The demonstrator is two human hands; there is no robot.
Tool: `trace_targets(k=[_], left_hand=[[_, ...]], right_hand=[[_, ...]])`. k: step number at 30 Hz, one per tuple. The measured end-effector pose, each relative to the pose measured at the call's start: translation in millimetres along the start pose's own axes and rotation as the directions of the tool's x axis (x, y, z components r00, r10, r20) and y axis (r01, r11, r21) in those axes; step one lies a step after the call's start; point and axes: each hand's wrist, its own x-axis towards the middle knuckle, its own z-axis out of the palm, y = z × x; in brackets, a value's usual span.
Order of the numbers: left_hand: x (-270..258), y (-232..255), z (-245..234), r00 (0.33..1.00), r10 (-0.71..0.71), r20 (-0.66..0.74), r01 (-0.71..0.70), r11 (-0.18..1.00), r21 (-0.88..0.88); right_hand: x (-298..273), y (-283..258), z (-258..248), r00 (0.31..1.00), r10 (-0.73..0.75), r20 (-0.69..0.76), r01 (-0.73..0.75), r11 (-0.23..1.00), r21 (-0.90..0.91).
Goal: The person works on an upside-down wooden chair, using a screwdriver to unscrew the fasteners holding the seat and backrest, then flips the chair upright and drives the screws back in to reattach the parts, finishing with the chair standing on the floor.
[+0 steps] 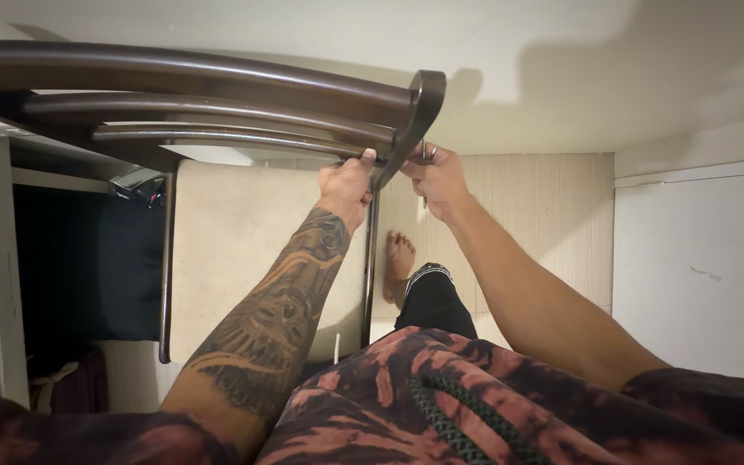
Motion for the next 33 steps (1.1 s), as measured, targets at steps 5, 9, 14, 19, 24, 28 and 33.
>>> trace_targets(k=[5,9,14,19,24,28,33], left_hand=[[-2,3,-1,1.0,-0.017,-0.02,0.018,0.999,0.035],[-2,3,0,1.0,0.006,-0.01,-0.006,1.0,0.011],[-3,0,0,1.0,-0.023,-0.013,0.023,1.0,0.015],[-1,-7,-3,0.99,-0.018,0.142,0.036,0.992,-0.123],[0,-9,-4,0.977,-0.006,0.215,0.044,0.984,-0.171],[-3,-6,-5,0.982,-0.022,0.189,0.045,0.991,-0.122],[-9,-2,-3,0.982,-0.026,0.185,0.047,0.993,-0.111]], right_hand=[[2,2,6,0.998,0.051,-0.044,-0.051,0.999,0.017],[6,10,0,0.992,0.1,-0.076,-0.102,0.995,-0.013],[-4,4,-28,0.983,0.183,0.024,-0.182,0.983,-0.023],[-31,-25,-43,0.993,-0.106,0.06,0.12,0.752,-0.648],[-45,-50,-32,0.965,-0.239,0.104,0.234,0.619,-0.749],[-46,-55,-24,0.984,-0.175,0.027,0.135,0.642,-0.754],[-43,-54,-20,0.983,-0.186,0.001,0.124,0.653,-0.748]])
